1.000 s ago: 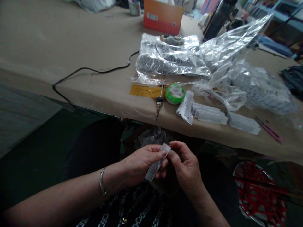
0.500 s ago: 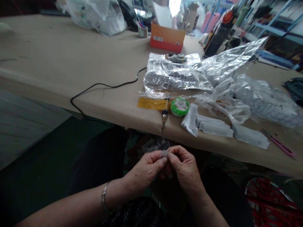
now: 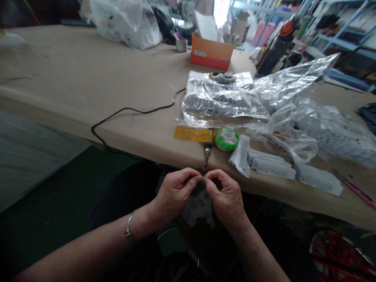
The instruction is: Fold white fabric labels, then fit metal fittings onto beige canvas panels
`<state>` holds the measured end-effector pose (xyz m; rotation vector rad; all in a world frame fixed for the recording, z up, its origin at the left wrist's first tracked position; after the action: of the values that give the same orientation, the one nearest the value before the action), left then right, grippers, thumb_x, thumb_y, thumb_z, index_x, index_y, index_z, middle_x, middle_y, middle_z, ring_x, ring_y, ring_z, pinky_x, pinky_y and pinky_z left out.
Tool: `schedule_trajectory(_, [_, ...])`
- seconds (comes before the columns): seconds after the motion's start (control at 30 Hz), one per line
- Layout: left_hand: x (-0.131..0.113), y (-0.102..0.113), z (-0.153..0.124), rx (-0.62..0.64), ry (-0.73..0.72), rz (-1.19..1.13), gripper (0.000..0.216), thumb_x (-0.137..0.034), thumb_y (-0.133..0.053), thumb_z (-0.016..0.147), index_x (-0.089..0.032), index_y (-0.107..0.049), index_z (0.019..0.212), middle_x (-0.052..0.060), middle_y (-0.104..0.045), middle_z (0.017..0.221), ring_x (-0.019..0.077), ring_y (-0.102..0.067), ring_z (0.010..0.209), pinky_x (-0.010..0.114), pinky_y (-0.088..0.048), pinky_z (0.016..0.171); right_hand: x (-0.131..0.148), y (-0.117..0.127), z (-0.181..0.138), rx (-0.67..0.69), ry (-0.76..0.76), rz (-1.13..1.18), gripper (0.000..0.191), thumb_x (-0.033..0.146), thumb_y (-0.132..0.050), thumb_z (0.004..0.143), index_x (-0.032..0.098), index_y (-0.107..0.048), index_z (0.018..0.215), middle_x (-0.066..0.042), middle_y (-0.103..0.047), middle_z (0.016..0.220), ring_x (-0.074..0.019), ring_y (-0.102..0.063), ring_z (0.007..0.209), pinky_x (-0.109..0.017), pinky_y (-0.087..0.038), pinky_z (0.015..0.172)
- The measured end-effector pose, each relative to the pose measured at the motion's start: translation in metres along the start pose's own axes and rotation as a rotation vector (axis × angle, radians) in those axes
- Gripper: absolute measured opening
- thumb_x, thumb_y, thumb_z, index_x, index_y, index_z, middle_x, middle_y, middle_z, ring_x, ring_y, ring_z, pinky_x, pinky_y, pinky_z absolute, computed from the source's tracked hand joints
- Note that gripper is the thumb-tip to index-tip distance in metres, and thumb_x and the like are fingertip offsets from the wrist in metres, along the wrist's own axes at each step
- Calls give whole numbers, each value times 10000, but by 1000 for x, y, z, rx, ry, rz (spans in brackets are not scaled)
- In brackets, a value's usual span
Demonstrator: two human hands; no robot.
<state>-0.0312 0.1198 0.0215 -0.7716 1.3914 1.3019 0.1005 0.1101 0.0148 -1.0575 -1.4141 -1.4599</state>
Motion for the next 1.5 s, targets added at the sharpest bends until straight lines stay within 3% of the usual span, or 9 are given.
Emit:
schedule_trajectory(0.33, [-6,2,5,-14,-85,96,209,-268,-480,909,-185,-658,839,27,-680,790,132,-603,716,229,-445,685,8,5,6,-47,78,-143,122,303,-585,824,191,-606,781,20,-575,683,-115,-492,589,-221,-402,555])
schedule_trajectory(0.9, [-6,2,16,-31,-115,115,213,-237,-463,908,-180,-642,806,15,-642,746,123,-569,690,223,-429,678,16,8,12,-91,154,-172,132,305,-570,844,192,-606,787,23,-577,667,-115,-508,596,-219,-410,569])
schedule_trajectory(1.0, [-9,2,13,-21,-114,118,217,-249,-465,911,-179,-642,807,19,-650,750,122,-574,689,220,-431,673,15,5,7,-56,150,-161,140,319,-570,860,199,-611,799,21,-591,670,-121,-528,593,-221,-420,557])
schedule_trajectory(1.1, [-12,3,5,0,-125,136,212,-245,-472,911,-177,-645,808,23,-660,758,120,-589,694,216,-436,669,23,3,-7,10,221,-267,114,311,-590,867,221,-622,931,16,-650,743,-139,-601,649,-230,-463,608])
schedule_trajectory(1.2, [-4,3,-2,29,-108,162,203,-244,-483,907,-179,-658,824,29,-676,771,128,-613,706,225,-452,676,38,19,-24,-37,387,-493,156,261,-593,877,247,-593,1033,12,-658,795,-142,-624,689,-241,-483,670])
schedule_trajectory(1.3, [11,4,-5,32,-90,199,204,-257,-508,894,-179,-667,997,59,-710,925,165,-650,830,266,-481,772,49,54,-35,-242,550,-754,142,231,-586,878,217,-607,1018,-40,-633,865,-182,-606,803,-299,-487,767])
schedule_trajectory(1.4, [24,3,-7,19,-73,263,270,-282,-508,893,-177,-644,1101,82,-706,1028,199,-653,922,311,-483,844,46,80,-31,-382,598,-943,330,282,-597,864,150,-585,1165,-126,-609,1012,-271,-558,972,-421,-465,878])
schedule_trajectory(1.5, [32,-6,-11,68,-47,288,247,-294,-487,901,-184,-672,1022,72,-714,965,192,-657,879,299,-488,806,41,89,-17,-360,585,-973,348,241,-536,880,149,-577,1213,-133,-605,1062,-279,-542,1010,-447,-460,894])
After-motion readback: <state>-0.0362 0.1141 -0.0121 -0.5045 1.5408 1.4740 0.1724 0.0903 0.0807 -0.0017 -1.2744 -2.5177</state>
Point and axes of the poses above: each hand's wrist, its own z-axis towards the middle knuckle, its own y-axis out of the back of the hand, x = y × z, the point moved 10 cm from there along z, towards the middle knuckle
